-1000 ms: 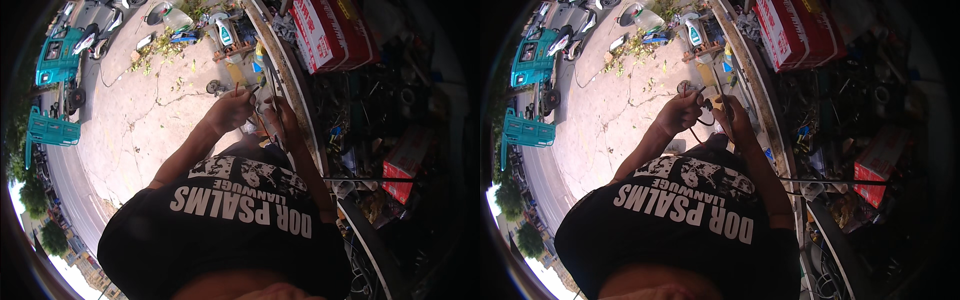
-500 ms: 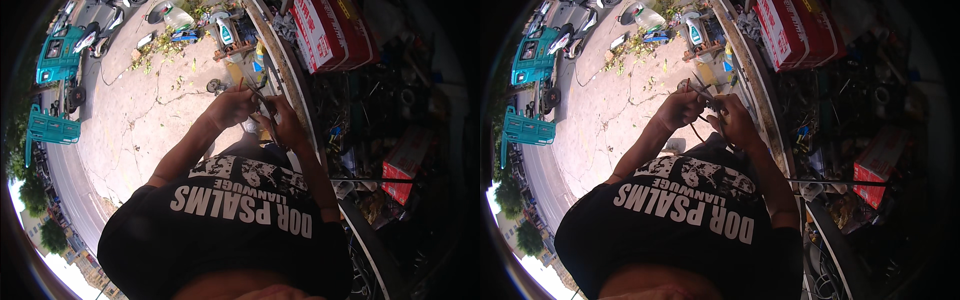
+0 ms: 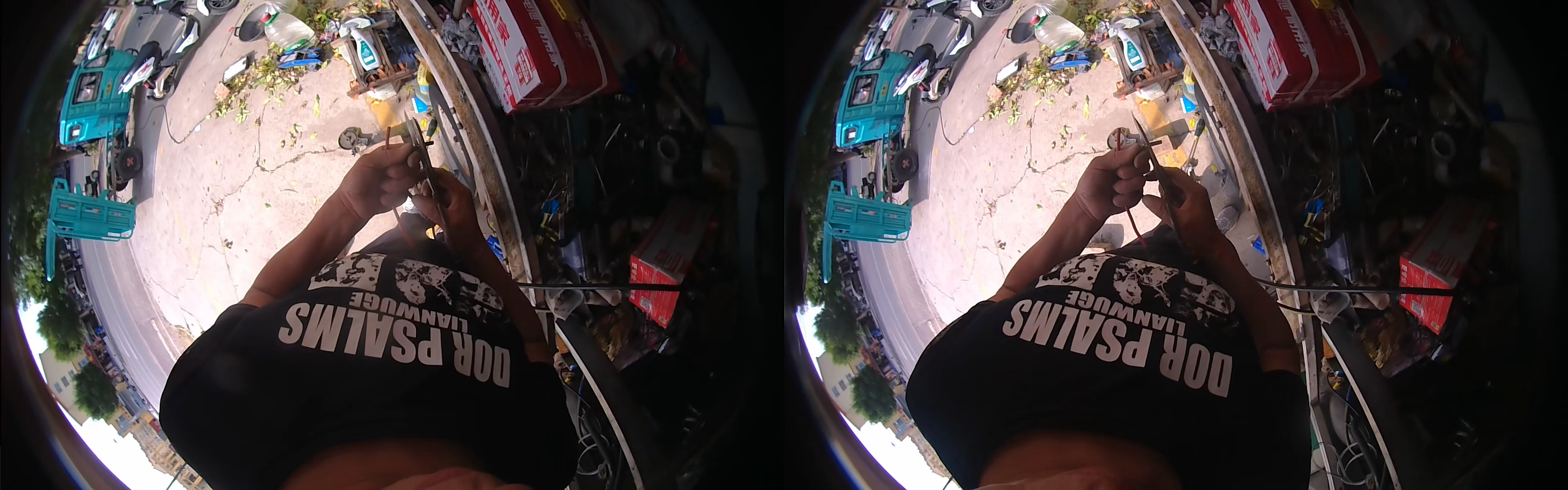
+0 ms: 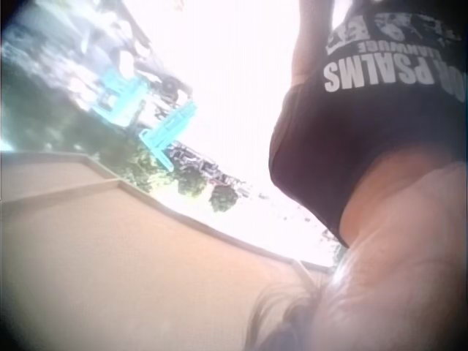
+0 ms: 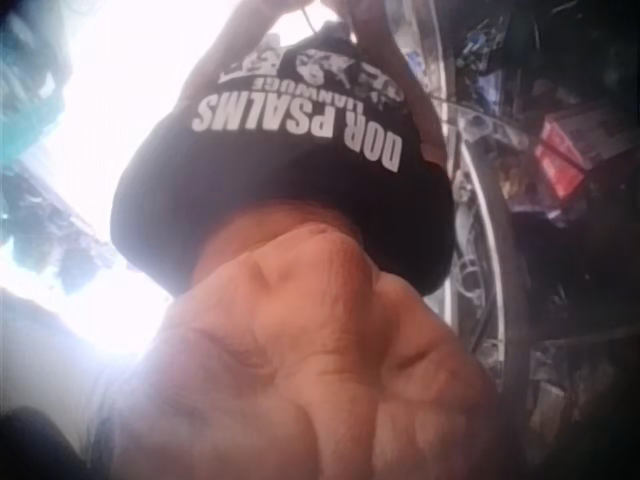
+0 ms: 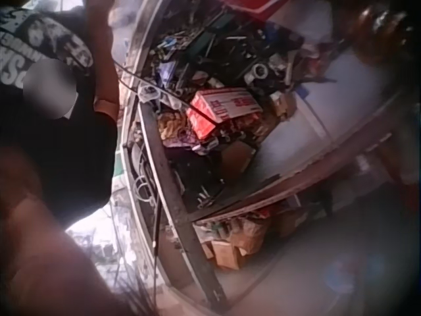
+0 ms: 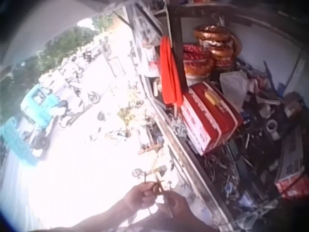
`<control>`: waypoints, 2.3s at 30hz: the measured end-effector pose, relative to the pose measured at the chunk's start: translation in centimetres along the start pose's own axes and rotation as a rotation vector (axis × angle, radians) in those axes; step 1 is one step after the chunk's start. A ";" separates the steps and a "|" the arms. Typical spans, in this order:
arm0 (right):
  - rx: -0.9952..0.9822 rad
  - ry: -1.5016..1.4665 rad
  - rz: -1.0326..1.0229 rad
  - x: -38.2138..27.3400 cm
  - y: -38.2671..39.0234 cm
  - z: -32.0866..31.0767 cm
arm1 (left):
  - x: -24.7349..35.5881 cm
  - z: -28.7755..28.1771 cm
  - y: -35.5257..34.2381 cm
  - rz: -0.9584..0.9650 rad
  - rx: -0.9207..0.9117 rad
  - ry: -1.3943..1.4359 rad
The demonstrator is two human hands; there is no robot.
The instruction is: The person strips the insulation from red and black wires, twists the exposed ends together, and wraps the connection with electrical tape. The work is performed outdoors near a teal three-wheeled vehicle and a scooter.
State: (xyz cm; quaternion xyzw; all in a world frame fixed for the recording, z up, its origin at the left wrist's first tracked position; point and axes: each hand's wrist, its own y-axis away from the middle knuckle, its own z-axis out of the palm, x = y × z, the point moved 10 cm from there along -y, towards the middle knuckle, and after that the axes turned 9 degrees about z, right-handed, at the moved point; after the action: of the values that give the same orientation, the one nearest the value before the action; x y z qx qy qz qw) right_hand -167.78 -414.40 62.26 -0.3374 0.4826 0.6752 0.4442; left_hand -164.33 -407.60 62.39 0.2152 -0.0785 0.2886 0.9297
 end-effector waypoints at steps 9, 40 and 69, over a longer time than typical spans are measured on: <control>-0.119 -0.539 0.157 1.8 0.8 1.8 | -0.4 1.1 0.0 0.072 -0.050 0.049; 0.280 0.174 -0.224 -6.6 -2.1 -0.2 | 3.8 2.3 0.6 0.530 0.256 -1.805; 0.446 0.244 -0.226 -4.2 -0.3 -4.1 | 2.1 -0.9 0.1 0.236 0.288 -1.102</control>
State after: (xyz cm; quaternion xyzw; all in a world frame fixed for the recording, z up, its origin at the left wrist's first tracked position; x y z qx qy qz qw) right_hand -165.81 -419.41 64.61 -0.3621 0.6285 0.4528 0.5185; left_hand -162.67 -406.07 62.19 0.4479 -0.5340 0.2434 0.6745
